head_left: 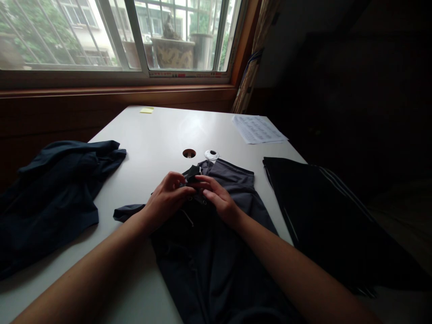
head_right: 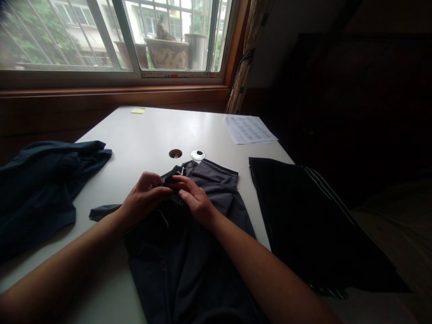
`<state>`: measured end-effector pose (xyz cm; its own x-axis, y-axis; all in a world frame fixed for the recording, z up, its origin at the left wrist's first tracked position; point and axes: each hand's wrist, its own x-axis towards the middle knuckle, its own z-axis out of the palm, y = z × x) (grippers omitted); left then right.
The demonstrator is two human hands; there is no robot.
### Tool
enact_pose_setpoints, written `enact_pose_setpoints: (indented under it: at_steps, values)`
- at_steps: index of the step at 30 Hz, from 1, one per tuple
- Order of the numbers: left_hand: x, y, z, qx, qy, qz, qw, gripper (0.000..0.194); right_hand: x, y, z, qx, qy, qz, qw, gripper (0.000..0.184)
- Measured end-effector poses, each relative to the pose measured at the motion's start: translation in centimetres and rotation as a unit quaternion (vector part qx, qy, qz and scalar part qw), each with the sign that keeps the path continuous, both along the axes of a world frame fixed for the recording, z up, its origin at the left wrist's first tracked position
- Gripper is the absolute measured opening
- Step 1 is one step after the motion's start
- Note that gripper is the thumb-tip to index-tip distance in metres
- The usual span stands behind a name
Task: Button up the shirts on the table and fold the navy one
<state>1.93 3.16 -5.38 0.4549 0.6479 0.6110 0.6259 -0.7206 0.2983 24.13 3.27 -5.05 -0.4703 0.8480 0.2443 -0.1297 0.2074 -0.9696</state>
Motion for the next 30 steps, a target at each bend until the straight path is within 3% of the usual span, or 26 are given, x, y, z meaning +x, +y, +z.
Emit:
enact_pose_setpoints:
  at_steps: [4, 8, 11, 18, 24, 30]
  values:
    - [-0.2, 0.1, 0.6, 0.024, -0.018, 0.022, 0.999, 0.016, 0.2, -0.1, 0.0, 0.064, -0.091, -0.025, 0.993, 0.044]
    - [0.0, 0.0, 1.2, 0.038, -0.035, 0.032, 0.998, 0.015, -0.1, -0.2, -0.3, 0.167, -0.194, -0.066, 0.965, 0.055]
    - [0.0, 0.0, 1.4, 0.045, -0.038, 0.035, 0.998, 0.017, -0.4, 0.0, -0.7, 0.215, -0.21, -0.079, 0.951, 0.041]
    - [-0.4, 0.1, 1.2, 0.021, -0.048, 0.044, 0.998, 0.019, -0.4, 0.0, -0.5, 0.233, -0.249, -0.11, 0.933, 0.021]
    - [-0.5, 0.5, 1.3, -0.013, -0.069, 0.076, 0.995, 0.017, -0.4, -0.1, -0.3, 0.257, -0.247, -0.124, 0.926, 0.019]
    - [-0.5, 1.0, 1.2, -0.021, -0.015, 0.138, 0.99, 0.01, -0.4, -0.2, -0.2, 0.269, -0.235, -0.123, 0.926, 0.019]
